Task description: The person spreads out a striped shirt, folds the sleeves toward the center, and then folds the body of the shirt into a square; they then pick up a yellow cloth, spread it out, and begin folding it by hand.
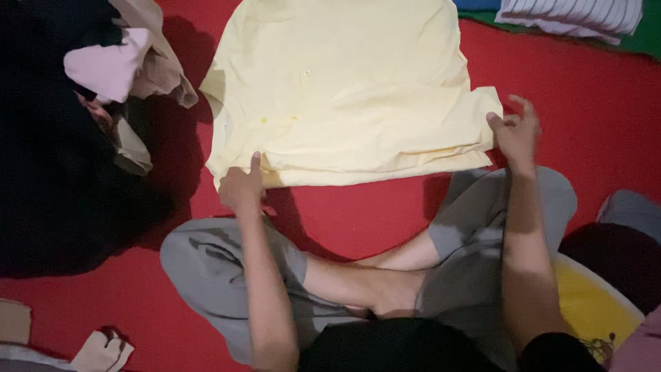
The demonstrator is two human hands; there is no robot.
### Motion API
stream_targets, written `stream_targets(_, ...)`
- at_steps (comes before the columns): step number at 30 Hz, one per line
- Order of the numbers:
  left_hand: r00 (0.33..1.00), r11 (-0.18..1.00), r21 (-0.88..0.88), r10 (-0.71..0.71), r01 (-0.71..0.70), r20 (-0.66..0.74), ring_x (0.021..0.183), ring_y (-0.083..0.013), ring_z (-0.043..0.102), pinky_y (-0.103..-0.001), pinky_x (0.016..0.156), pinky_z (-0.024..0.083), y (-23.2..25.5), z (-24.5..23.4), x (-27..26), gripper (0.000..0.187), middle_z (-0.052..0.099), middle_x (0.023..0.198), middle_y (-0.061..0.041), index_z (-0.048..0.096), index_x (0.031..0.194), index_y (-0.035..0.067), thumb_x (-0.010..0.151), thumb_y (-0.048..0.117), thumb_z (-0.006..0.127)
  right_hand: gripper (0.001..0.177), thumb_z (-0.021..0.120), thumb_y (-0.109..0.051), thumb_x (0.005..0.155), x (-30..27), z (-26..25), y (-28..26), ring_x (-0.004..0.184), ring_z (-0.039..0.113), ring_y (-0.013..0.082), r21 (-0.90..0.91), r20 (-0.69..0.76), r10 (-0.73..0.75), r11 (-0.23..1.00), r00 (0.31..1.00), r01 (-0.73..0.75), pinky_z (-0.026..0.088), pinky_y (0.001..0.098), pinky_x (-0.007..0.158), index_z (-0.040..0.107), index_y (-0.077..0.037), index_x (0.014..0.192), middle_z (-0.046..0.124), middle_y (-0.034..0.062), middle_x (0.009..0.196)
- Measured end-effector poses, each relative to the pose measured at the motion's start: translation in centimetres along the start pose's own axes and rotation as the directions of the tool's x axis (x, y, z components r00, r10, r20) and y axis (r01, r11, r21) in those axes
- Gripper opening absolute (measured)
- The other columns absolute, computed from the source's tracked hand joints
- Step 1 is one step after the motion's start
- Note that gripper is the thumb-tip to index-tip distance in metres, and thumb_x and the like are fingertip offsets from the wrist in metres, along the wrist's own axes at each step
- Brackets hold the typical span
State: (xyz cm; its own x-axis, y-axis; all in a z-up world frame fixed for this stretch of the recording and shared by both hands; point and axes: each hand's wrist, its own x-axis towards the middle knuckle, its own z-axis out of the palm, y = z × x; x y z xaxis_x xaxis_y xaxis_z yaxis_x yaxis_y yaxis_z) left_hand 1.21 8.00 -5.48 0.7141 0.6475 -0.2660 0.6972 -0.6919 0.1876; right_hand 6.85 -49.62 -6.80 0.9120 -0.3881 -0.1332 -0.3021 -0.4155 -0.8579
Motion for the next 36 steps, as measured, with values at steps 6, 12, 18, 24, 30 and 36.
stream_targets(6, 0.747, 0.684, -0.326, 0.652, -0.653, -0.127, 0.129, -0.0312, 0.062, -0.042, 0.117, 0.048, 11.9, 4.6, -5.7, 0.041, 0.068, 0.134, -0.016, 0.069, 0.127, 0.009, 0.094, 0.031, 0.06, 0.038, 0.055, 0.015, 0.103, 0.1, 1.3, -2.3, 0.13, 0.067, 0.0254, 0.016, 0.055, -0.52, 0.854, 0.852, 0.52, 0.053, 0.0393, 0.109, 0.059, 0.006, 0.14, 0.07, 0.0182, 0.136)
stream_targets(12, 0.45, 0.45, 0.0, 0.891, -0.893, 0.059, 0.159, -0.0334, 0.001, -0.069, 0.123, 0.006, 17.5, 6.4, -9.6, 0.112, 0.005, 0.172, -0.009, 0.017, 0.164, 0.029, 0.078, 0.087, 0.058, 0.046, 0.055, 0.0, 0.105, -1.1, -0.5, -6.8, 0.102, 0.068, 0.0401, -0.637, 0.1, 0.052, 0.77, 0.994, 0.024, 0.051, 0.0449, 0.098, 0.062, -0.013, 0.148, 0.068, 0.0282, 0.114)
stream_targets(18, 0.482, 0.479, 0.052, 0.872, -0.876, 0.083, 0.16, -0.033, 0.003, -0.071, 0.123, 0.0, 17.1, 7.6, -9.0, 0.133, 0.006, 0.173, -0.01, 0.018, 0.165, 0.029, 0.059, 0.098, 0.058, 0.044, 0.062, -0.015, 0.101, -1.1, 6.0, -4.9, 0.135, 0.049, 0.0393, -0.656, -0.031, -0.456, 0.681, 0.889, 0.326, 0.036, 0.0492, 0.115, 0.058, -0.007, 0.144, 0.05, 0.0222, 0.148)
stream_targets(24, 0.468, 0.467, 0.033, 0.878, -0.884, 0.102, 0.159, -0.0308, 0.001, -0.069, 0.123, 0.0, 16.0, 8.6, -7.1, 0.121, 0.006, 0.172, -0.009, 0.019, 0.164, 0.031, 0.068, 0.098, 0.049, 0.086, 0.06, -0.069, 0.087, -5.4, 14.7, -5.2, 0.153, 0.018, 0.0439, -0.686, 0.319, -0.355, 0.553, 0.879, 0.472, -0.004, 0.0827, 0.101, 0.043, -0.024, 0.158, 0.022, 0.019, 0.168)
stream_targets(30, 0.574, 0.574, 0.052, 0.806, -0.817, 0.145, 0.157, -0.0213, 0.008, -0.063, 0.124, 0.001, 12.4, 7.0, -4.2, 0.085, 0.011, 0.171, -0.002, 0.024, 0.163, 0.031, 0.093, 0.077, 0.039, 0.091, 0.057, -0.078, 0.098, -5.9, 14.6, -3.5, 0.158, 0.027, 0.0399, -0.71, 0.233, -0.532, 0.479, 0.814, 0.516, -0.002, 0.0824, 0.109, 0.043, -0.02, 0.166, 0.026, 0.0211, 0.172)
stream_targets(36, 0.618, 0.605, -0.159, 0.709, -0.78, -0.34, 0.144, -0.0305, 0.051, -0.049, 0.126, 0.036, 11.6, 6.3, -2.3, 0.041, 0.059, 0.148, -0.015, 0.06, 0.14, 0.009, 0.104, 0.026, 0.062, 0.07, 0.073, -0.06, 0.088, -4.5, 14.8, -4.9, 0.14, 0.047, 0.042, -0.715, 0.168, -0.55, 0.503, 0.818, 0.485, 0.019, 0.0799, 0.099, 0.065, -0.011, 0.138, 0.052, 0.0246, 0.151)
